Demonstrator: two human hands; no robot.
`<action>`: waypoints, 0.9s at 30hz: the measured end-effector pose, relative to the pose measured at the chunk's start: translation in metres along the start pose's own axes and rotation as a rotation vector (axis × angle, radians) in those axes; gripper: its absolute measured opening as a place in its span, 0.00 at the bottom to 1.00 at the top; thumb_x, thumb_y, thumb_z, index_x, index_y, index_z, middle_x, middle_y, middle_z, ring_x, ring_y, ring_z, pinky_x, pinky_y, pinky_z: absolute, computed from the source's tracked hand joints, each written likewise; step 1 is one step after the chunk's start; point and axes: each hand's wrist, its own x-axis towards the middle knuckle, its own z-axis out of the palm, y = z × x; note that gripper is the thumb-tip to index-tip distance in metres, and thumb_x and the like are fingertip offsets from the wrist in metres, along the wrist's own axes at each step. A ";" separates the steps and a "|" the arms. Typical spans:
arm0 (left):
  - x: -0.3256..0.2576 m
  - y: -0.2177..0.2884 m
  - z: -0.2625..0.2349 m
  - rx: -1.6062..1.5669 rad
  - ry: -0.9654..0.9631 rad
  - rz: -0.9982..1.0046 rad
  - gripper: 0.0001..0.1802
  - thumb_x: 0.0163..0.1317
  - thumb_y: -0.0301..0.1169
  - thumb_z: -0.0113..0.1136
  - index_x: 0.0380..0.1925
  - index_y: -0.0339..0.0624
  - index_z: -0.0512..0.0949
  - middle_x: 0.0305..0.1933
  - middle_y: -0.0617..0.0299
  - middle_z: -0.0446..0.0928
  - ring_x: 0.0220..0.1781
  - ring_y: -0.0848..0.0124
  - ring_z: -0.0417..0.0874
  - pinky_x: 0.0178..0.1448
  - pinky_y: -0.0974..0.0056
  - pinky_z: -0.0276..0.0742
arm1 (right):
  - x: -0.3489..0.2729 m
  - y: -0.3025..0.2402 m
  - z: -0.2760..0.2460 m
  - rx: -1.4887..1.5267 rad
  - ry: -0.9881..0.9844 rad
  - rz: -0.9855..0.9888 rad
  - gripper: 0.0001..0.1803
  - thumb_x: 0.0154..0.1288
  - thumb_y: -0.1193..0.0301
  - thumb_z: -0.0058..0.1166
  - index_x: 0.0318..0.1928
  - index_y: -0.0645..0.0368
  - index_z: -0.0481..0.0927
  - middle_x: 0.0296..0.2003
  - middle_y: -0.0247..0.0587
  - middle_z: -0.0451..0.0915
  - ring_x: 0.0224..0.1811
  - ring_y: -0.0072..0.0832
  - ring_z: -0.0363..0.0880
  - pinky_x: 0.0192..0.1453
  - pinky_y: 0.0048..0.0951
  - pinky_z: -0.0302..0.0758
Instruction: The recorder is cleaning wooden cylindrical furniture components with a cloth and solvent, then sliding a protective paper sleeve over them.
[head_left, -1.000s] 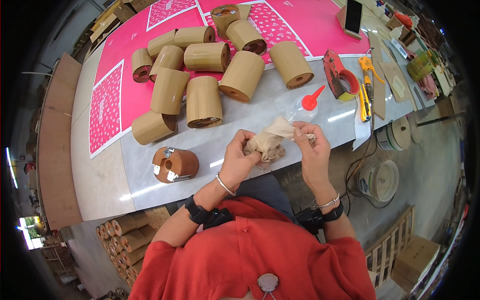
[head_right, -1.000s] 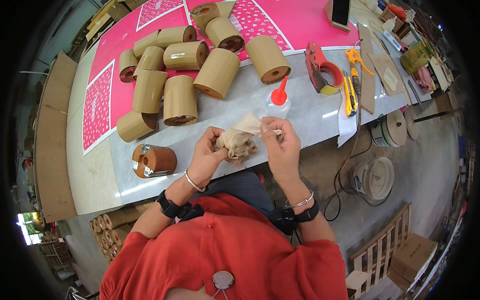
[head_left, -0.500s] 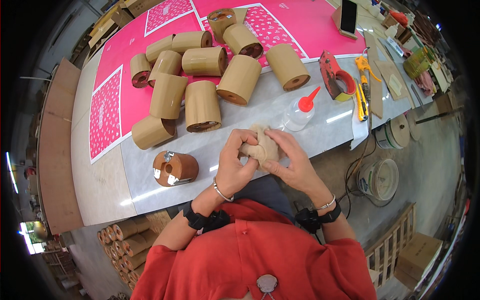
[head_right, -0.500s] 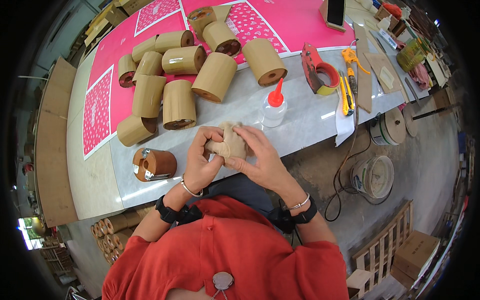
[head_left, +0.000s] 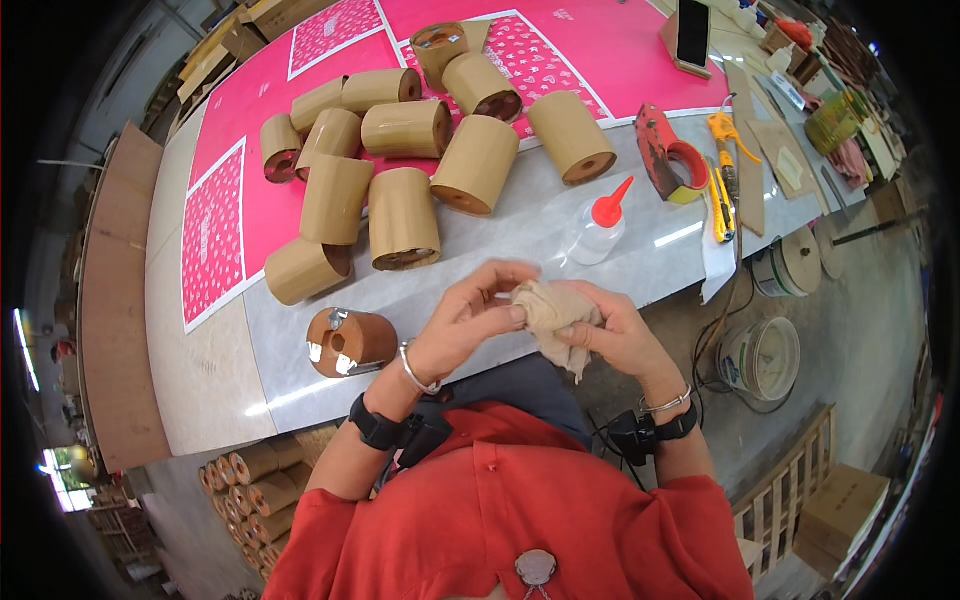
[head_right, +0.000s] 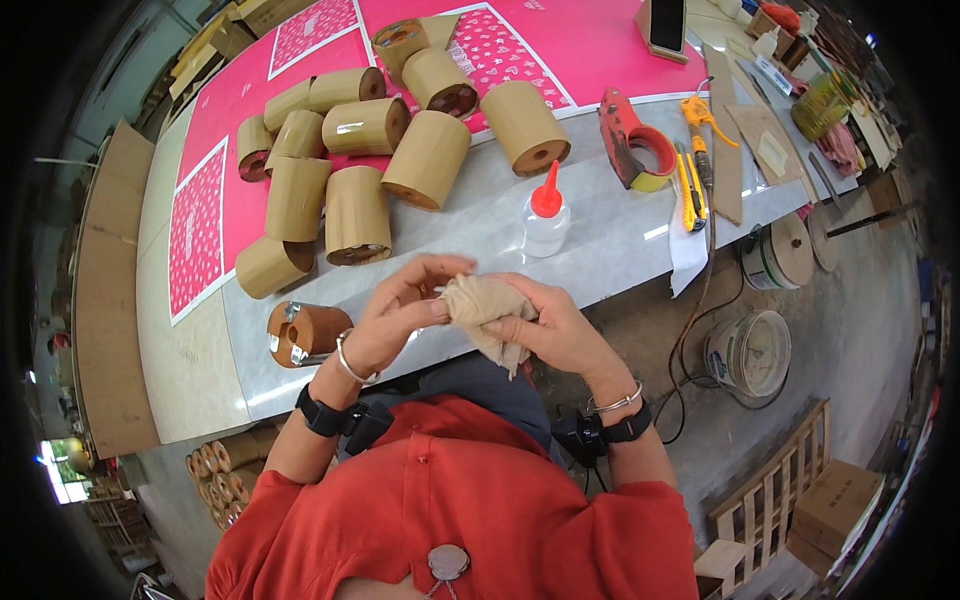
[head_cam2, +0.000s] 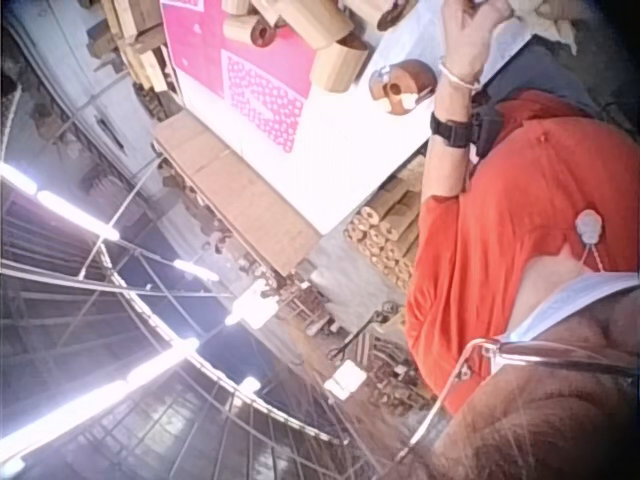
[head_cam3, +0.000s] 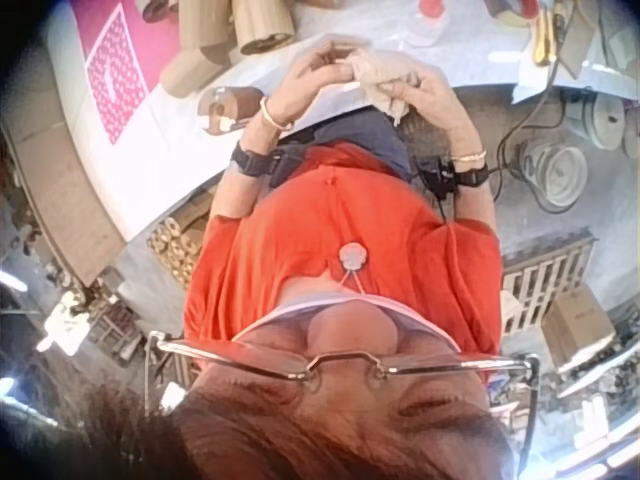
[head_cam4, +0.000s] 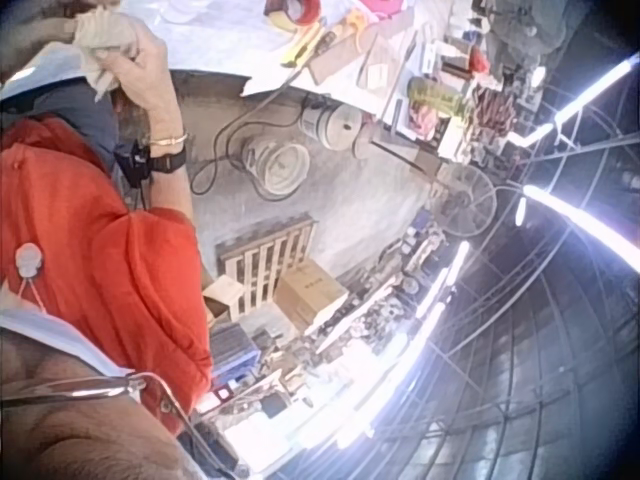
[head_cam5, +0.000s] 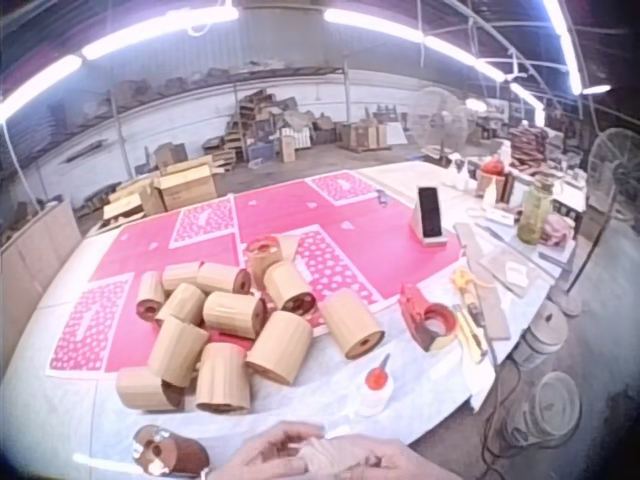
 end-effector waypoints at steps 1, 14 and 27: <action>0.002 -0.007 0.000 0.002 -0.003 0.001 0.21 0.55 0.26 0.62 0.49 0.38 0.72 0.51 0.61 0.72 0.51 0.75 0.72 0.53 0.68 0.71 | 0.001 0.000 -0.002 -0.001 0.003 -0.003 0.25 0.63 0.72 0.58 0.59 0.62 0.69 0.47 0.37 0.77 0.47 0.18 0.74 0.48 0.22 0.73; 0.036 -0.045 0.044 0.395 0.367 0.296 0.07 0.62 0.22 0.57 0.35 0.34 0.68 0.38 0.61 0.74 0.37 0.77 0.77 0.42 0.71 0.78 | 0.012 0.032 0.025 -0.395 0.569 -0.372 0.29 0.75 0.61 0.38 0.67 0.68 0.56 0.55 0.49 0.69 0.55 0.32 0.69 0.60 0.28 0.66; 0.040 -0.031 0.054 0.718 -0.001 0.370 0.17 0.52 0.26 0.56 0.45 0.40 0.78 0.41 0.55 0.79 0.40 0.60 0.81 0.46 0.62 0.75 | -0.008 0.024 -0.006 0.134 0.522 -0.146 0.25 0.74 0.59 0.43 0.64 0.60 0.67 0.39 0.29 0.75 0.36 0.13 0.69 0.35 0.16 0.67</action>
